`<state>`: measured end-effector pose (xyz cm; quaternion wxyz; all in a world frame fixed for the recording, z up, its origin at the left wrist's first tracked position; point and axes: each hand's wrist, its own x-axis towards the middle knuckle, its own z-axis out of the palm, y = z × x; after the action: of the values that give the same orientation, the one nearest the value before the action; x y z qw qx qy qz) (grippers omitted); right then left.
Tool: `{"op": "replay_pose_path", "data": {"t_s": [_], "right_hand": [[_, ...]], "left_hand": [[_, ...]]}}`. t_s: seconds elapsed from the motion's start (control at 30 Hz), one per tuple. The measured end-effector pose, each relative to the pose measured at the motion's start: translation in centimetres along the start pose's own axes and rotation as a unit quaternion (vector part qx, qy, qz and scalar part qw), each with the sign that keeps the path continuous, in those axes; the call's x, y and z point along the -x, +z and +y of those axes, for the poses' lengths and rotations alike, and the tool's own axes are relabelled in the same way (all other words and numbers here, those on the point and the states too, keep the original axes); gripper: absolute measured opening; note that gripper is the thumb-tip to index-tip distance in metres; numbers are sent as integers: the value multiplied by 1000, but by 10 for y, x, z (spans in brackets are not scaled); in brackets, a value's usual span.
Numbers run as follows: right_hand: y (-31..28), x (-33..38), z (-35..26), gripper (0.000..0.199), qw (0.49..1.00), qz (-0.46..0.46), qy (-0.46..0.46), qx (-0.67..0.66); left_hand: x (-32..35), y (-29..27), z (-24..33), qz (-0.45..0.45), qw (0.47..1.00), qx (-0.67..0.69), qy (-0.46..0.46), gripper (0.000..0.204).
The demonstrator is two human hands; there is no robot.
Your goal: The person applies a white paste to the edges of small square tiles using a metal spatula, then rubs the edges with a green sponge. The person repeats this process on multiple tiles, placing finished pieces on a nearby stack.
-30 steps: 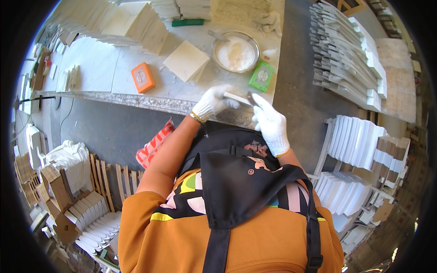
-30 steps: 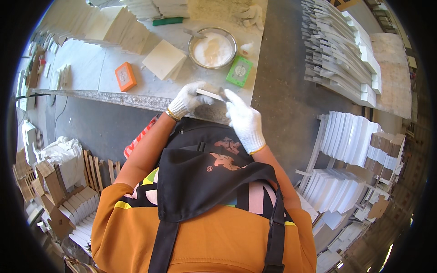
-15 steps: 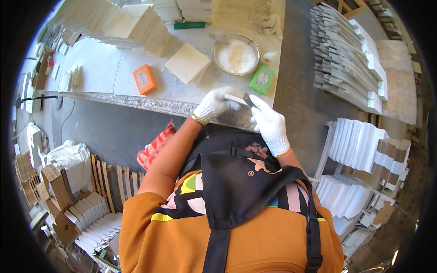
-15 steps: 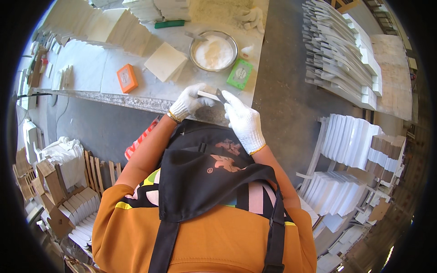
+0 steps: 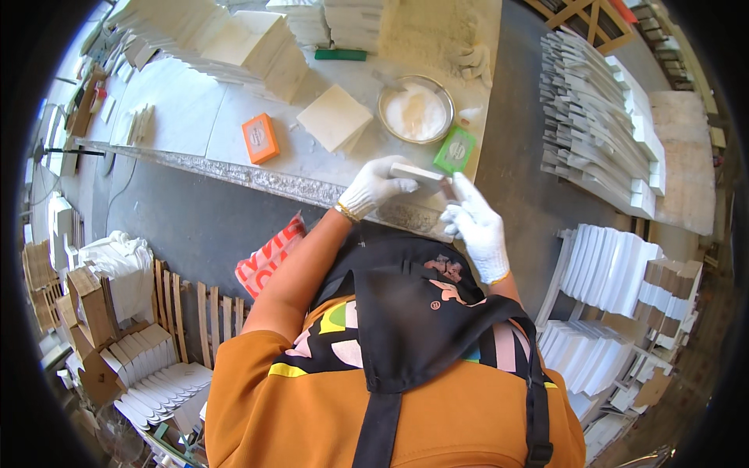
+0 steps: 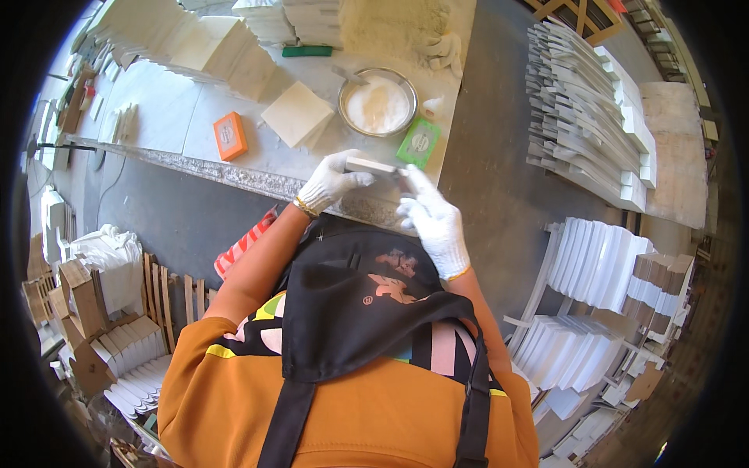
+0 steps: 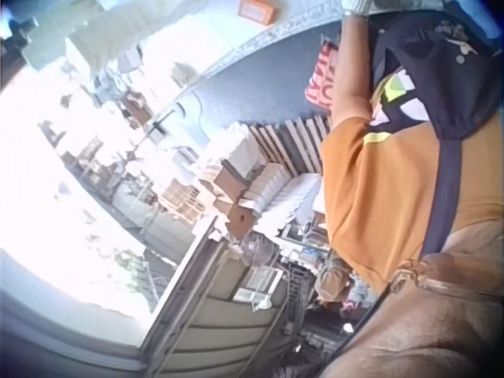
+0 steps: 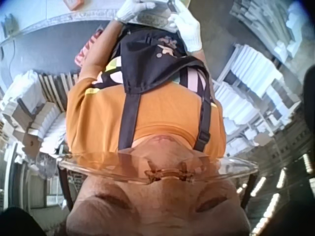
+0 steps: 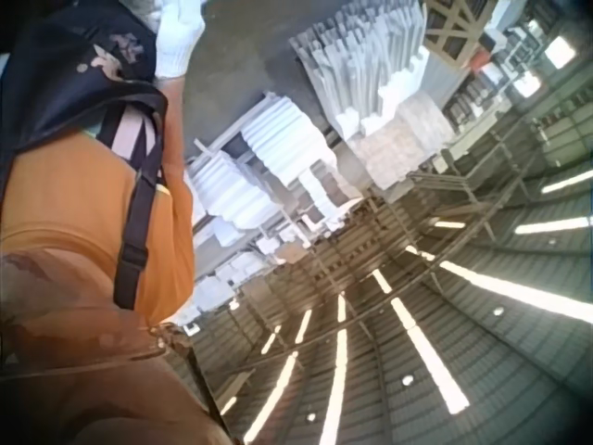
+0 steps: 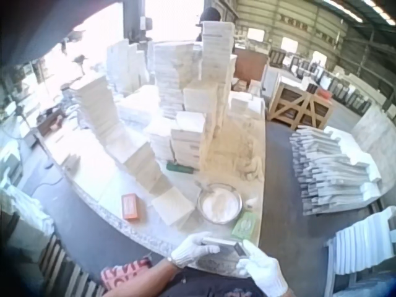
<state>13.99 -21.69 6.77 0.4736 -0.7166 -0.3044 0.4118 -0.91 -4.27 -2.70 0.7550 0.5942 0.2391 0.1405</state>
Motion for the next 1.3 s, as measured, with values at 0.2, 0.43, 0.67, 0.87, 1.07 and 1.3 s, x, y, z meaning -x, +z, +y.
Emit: {"op": "replay_pose_path", "data": {"t_s": [0.2, 0.43, 0.67, 0.87, 1.07, 1.3], "right_hand": [[-29, -1, -9, 56, 999, 21, 37, -4], [-20, -9, -5, 23, 999, -18, 19, -48], [-54, -30, 24, 18, 993, 96, -26, 60], [-38, -56, -10, 16, 954, 89, -191, 213], [-7, -103, -29, 12, 974, 59, -162, 145], [17, -155, -4, 11, 879, -10, -327, 348]], "left_hand": [[7, 0, 14, 63, 975, 210, -33, 45], [8, 9, 26, 32, 949, 308, -61, 38], [10, 9, 14, 79, 932, 351, -36, 41], [15, 2, 12, 103, 911, 394, -62, 52], [37, -4, 36, 102, 922, 374, -7, 46], [60, -19, 47, 151, 931, 332, 14, 47]]}}
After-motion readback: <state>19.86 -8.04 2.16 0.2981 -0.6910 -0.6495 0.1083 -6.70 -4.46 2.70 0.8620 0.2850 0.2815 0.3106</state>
